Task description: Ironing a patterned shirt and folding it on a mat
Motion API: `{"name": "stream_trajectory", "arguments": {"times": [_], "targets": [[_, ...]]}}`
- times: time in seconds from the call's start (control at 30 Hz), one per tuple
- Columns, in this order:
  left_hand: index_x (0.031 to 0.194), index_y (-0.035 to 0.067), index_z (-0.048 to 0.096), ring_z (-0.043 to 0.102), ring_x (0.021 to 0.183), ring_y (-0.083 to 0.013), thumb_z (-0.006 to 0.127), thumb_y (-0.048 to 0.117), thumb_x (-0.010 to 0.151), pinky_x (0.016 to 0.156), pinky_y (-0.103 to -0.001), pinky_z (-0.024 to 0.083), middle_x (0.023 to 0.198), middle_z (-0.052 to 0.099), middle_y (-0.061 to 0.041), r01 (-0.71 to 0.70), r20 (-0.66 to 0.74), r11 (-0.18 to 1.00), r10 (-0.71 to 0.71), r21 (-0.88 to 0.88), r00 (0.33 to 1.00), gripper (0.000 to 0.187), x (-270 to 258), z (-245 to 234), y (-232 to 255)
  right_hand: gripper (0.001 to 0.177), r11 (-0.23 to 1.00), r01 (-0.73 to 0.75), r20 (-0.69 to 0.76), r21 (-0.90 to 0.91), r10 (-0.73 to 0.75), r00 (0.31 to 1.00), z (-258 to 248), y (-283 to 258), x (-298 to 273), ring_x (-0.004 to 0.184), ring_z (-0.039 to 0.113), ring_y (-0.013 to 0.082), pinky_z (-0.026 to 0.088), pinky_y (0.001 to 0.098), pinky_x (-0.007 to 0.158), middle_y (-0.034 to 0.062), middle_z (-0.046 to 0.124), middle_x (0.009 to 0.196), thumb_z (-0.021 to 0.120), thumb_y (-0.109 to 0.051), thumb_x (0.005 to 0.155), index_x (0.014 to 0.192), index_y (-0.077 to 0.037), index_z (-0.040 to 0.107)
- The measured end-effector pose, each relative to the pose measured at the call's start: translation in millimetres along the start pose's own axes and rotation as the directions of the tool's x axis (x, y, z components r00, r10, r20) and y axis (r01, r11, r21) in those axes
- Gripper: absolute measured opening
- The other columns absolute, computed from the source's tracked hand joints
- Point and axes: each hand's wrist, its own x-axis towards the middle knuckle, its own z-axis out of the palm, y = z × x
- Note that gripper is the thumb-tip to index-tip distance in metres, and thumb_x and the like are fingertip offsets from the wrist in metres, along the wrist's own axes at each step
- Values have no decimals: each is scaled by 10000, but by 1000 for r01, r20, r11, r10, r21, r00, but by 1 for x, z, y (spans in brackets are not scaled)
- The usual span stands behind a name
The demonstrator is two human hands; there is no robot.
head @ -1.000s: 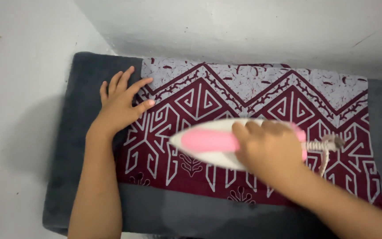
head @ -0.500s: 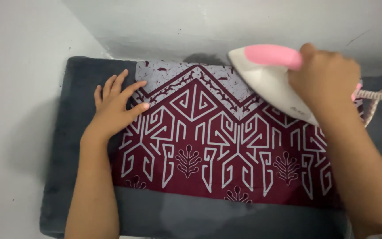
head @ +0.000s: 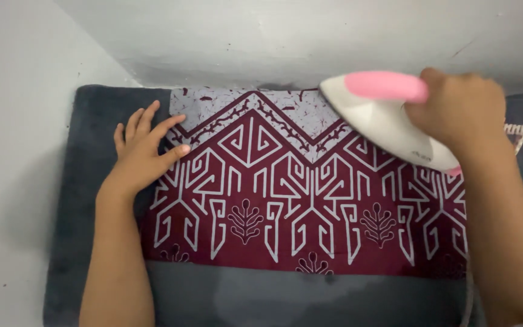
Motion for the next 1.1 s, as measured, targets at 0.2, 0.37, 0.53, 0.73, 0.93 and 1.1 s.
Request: {"name": "stream_trajectory", "arguments": {"times": [0.2, 0.37, 0.53, 0.73, 0.93, 1.1], "targets": [[1424, 342, 589, 106, 1572, -319, 657, 668, 812, 1218, -594, -28, 1689, 246, -102, 19, 4, 1000, -19, 0, 1000, 697, 0, 0, 1, 183, 979, 187, 66, 80, -192, 979, -38, -18, -34, 511, 639, 236, 533, 396, 543, 76, 656, 626, 735, -347, 947, 942, -165, 755], [1416, 352, 592, 89, 1579, -307, 663, 667, 811, 1222, -581, -43, 1688, 243, -89, 45, 11, 999, -45, -9, 999, 686, -1, -1, 4, 218, 947, 250, 191, 202, -289, 938, -69, -32, -62, 448, 628, 185, 522, 364, 488, 51, 676, 605, 742, -367, 882, 908, -151, 742], [1418, 352, 589, 87, 1579, -305, 661, 658, 815, 1223, -580, -41, 1692, 240, -88, 45, 6, 999, -45, -7, 999, 680, -1, 0, 2, 203, 932, 253, 187, 261, -306, 933, -80, -36, -93, 463, 651, 212, 531, 375, 494, 60, 695, 601, 776, -297, 761, 889, -143, 748], [1427, 352, 582, 96, 1577, -306, 657, 646, 822, 1222, -581, -34, 1691, 237, -90, 39, 10, 999, -39, 6, 999, 677, 0, 0, 1, 319, 887, 270, 294, 375, -390, 872, -115, -49, -126, 501, 683, 230, 535, 386, 493, 58, 723, 695, 870, -290, 661, 903, -134, 730], [1426, 344, 582, 99, 1577, -307, 661, 637, 828, 1222, -584, -30, 1694, 232, -97, 42, 12, 999, -42, 23, 999, 671, 0, 0, 2, 273, 856, 260, 274, 448, -408, 871, -106, -37, -173, 626, 653, 226, 504, 394, 590, -11, 657, 693, 807, -261, 610, 829, -166, 674], [1426, 331, 587, 91, 1584, -314, 659, 624, 846, 1226, -584, -28, 1700, 233, -100, 29, 6, 999, -29, 31, 1000, 654, 0, 3, -2, 281, 891, 230, 256, 391, -346, 903, -112, -34, -184, 660, 664, 191, 521, 376, 621, -28, 644, 707, 788, -219, 577, 834, -185, 679]]}}
